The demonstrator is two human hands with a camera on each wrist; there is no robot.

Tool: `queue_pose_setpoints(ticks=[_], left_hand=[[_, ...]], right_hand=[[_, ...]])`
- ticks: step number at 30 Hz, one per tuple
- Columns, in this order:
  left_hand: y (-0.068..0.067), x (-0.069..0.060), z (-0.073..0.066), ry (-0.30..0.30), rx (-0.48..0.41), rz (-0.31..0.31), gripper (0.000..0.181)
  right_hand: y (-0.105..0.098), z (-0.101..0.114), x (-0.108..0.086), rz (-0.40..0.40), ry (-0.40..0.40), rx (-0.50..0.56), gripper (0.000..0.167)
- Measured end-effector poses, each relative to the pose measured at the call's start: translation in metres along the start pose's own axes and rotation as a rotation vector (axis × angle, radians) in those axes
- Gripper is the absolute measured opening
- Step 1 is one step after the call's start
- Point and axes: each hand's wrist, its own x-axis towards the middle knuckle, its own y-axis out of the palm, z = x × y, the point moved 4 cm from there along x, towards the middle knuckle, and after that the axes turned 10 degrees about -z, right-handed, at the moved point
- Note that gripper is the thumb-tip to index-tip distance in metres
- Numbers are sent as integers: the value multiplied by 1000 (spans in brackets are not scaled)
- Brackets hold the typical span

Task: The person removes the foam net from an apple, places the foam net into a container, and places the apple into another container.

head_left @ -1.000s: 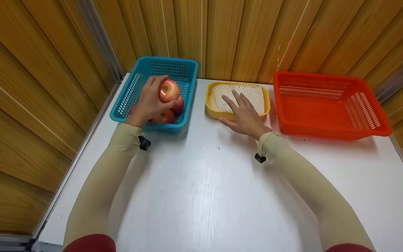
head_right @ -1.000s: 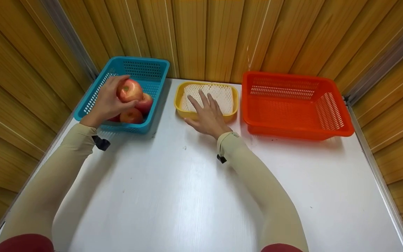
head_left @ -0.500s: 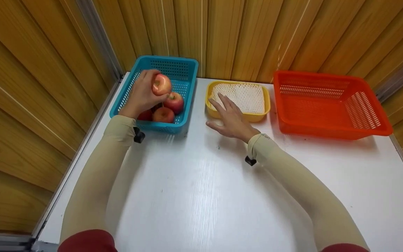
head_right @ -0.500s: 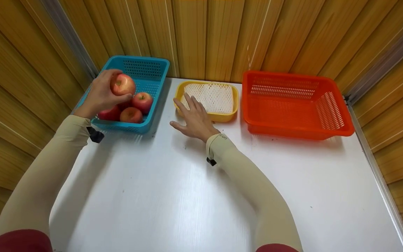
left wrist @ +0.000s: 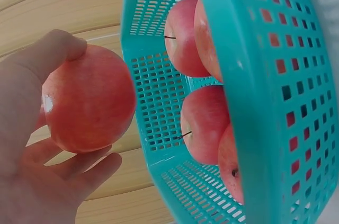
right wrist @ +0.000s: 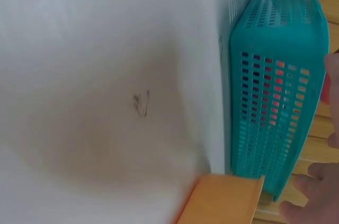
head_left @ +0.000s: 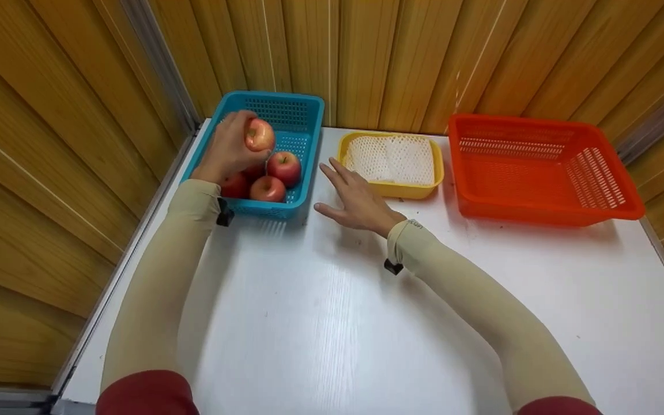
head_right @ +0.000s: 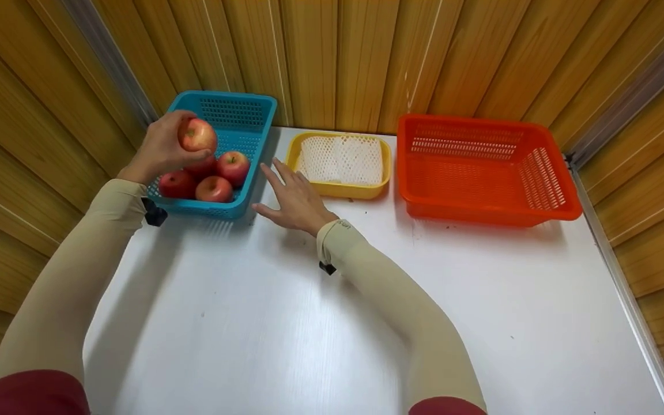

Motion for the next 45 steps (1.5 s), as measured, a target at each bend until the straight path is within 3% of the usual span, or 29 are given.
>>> queue_pose_setpoints(ticks=[6,17,22,29,45], left_hand=[[0,5,2,-16,24,28,72],[1,14,6,-43,75,63,71],[2,18,6,-51,82,82,70],[4,24,3,10,110,58,67],[21,44,2,-81,112,197,74]], right_hand=[[6,16,2,-31,-12,96,87],[14,40,5,-37,-68,128,82],[18,45,5,-63,-91,82,73],[20,53,8,-133,-179,-30,57],[23,55,9,-97,-143,-44,55]])
